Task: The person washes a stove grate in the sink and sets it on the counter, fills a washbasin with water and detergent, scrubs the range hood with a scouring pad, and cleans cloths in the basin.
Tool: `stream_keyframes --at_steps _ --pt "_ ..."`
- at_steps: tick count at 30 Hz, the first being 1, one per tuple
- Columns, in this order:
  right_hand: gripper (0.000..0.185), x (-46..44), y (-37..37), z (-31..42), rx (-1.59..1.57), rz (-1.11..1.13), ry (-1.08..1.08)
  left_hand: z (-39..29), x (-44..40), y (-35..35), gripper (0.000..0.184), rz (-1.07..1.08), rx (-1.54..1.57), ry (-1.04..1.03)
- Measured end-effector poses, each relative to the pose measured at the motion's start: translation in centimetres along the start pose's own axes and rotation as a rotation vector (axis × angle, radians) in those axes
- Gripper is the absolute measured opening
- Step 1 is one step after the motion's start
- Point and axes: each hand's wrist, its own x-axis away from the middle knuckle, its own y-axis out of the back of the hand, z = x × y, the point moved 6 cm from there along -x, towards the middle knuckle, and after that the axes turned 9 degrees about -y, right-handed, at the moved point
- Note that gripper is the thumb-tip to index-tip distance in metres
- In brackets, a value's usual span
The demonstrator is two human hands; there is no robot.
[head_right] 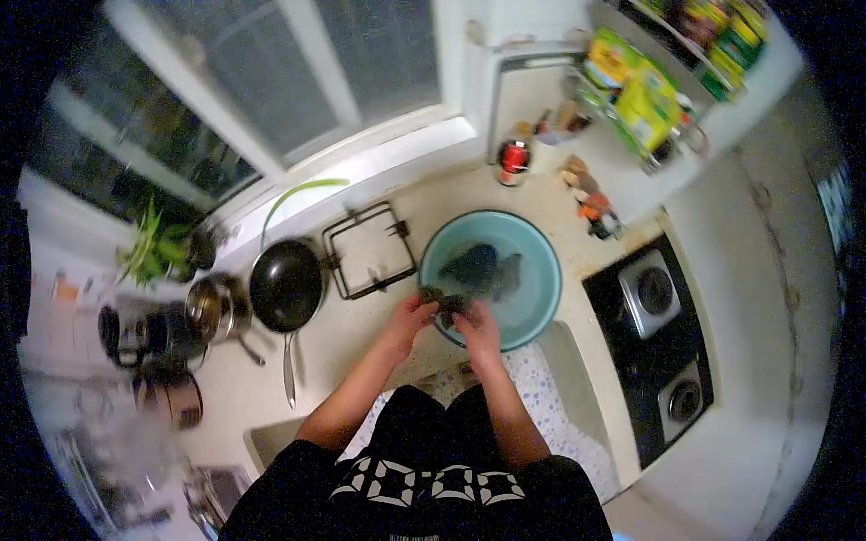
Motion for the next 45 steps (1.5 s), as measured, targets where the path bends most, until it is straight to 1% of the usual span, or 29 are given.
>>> stream_keyframes --at_steps 2,4,7,8,9,11,12,14,15,16,17,18,19,20,22,23,25,26,29,30,33,34,36,38,39,41,42,45 --pt "0.033 -0.3 -2.6 0.4 -0.043 0.166 -0.079 -0.7 2.6 2.4 0.022 -0.121 0.041 -0.055" --pt "0.032 -0.2 -4.8 -1.1 -0.066 0.354 -0.178 -1.9 6.6 4.2 0.018 -0.248 0.092 -0.086" --pt "0.027 0.6 -8.8 -3.6 0.005 0.546 -0.26 -1.9 12.4 7.2 0.016 -0.438 0.257 -0.149" --pt "0.024 1.8 -10.8 -3.9 0.001 0.607 -0.307 -2.0 14.5 8.1 0.013 -0.56 0.321 -0.195" --pt "0.024 3.1 -12.7 -4.5 0.018 0.695 -0.348 -1.6 16.9 9.0 0.013 -0.628 0.365 -0.198" --pt "0.024 6.2 -16.6 -5.9 0.047 0.869 -0.425 -0.6 22.1 10.9 0.015 -0.758 0.454 -0.214" --pt "0.02 7.8 -18.3 -6.9 0.141 0.946 -0.45 0.5 24.6 12.1 0.019 -0.822 0.487 -0.255" --pt "0.018 11.6 -21.1 -9.5 0.21 1.046 -0.501 2.8 29.5 14.0 0.028 -0.953 0.551 -0.347" --pt "0.017 13.9 -22.5 -10.8 0.245 1.098 -0.521 2.8 32.6 14.6 0.032 -1.126 0.469 -0.404" --pt "0.019 16.1 -24.0 -11.9 0.318 1.145 -0.498 2.3 35.5 14.8 0.037 -1.298 0.38 -0.452" --pt "0.021 18.3 -25.1 -13.3 0.385 1.147 -0.448 2.2 38.8 15.2 0.041 -1.468 0.284 -0.492" --pt "0.023 20.6 -26.0 -14.9 0.448 1.147 -0.392 2.8 41.9 15.7 0.048 -1.526 0.14 -0.432" --pt "0.026 22.7 -26.7 -16.6 0.507 1.146 -0.333 3.9 44.6 16.0 0.048 -1.564 0.121 -0.437" --pt "0.029 24.9 -27.5 -18.8 0.543 1.21 -0.266 5.5 47.2 16.5 0.047 -1.598 0.103 -0.44" --pt "0.029 31.2 -29.9 -20.1 0.636 1.302 -0.032 8.4 52.5 17.4 0.048 -1.642 0.016 -0.424" --pt "0.029 34.6 -30.9 -21.2 0.669 1.345 0.085 10.0 54.8 17.8 0.047 -1.629 0.15 -0.446" --pt "0.03 41.3 -32.3 -23.8 0.725 1.475 0.472 12.2 59.4 18.7 0.046 -1.574 0.405 -0.506" --pt "0.031 44.6 -33.0 -25.1 0.734 1.521 0.676 14.7 61.5 19.8 0.048 -1.568 0.511 -0.532" --pt "0.031 53.9 -34.2 -30.3 0.693 1.634 0.891 18.4 69.0 22.3 0.049 -1.656 0.698 -0.67" --pt "0.035 56.5 -34.7 -32.2 0.73 1.703 0.804 19.2 71.8 22.8 0.047 -1.712 0.751 -0.695" --pt "0.04 63.3 -36.3 -36.7 0.659 1.841 0.821 21.8 79.3 25.1 0.043 -1.753 0.946 -0.866" --pt "0.041 65.1 -37.0 -38.0 0.658 1.86 0.788 22.4 81.6 25.7 0.04 -1.784 0.958 -0.807" --pt "0.044 67.9 -38.1 -39.9 0.672 1.886 0.718 23.3 86.0 26.9 0.041 -1.854 1.023 -0.795" --pt "0.046 69.6 -39.6 -41.9 0.695 1.9 0.694 24.5 89.6 28.8 0.043 -1.925 1.061 -0.752" --pt "0.047 70.2 -40.7 -42.9 0.705 1.909 0.684 25.3 91.2 30.0 0.043 -1.932 1.079 -0.771" --pt "0.049 70.6 -42.9 -45.6 0.769 1.904 0.77 27.3 94.5 32.3 0.044 -1.95 1.11 -0.805" --pt "0.05 70.8 -44.3 -46.9 0.798 1.897 0.811 28.1 96.0 33.5 0.042 -1.943 1.16 -0.867" --pt "0.05 72.4 -49.6 -50.6 0.855 1.886 0.911 29.0 100.6 37.2 0.041 -1.978 1.229 -0.918"
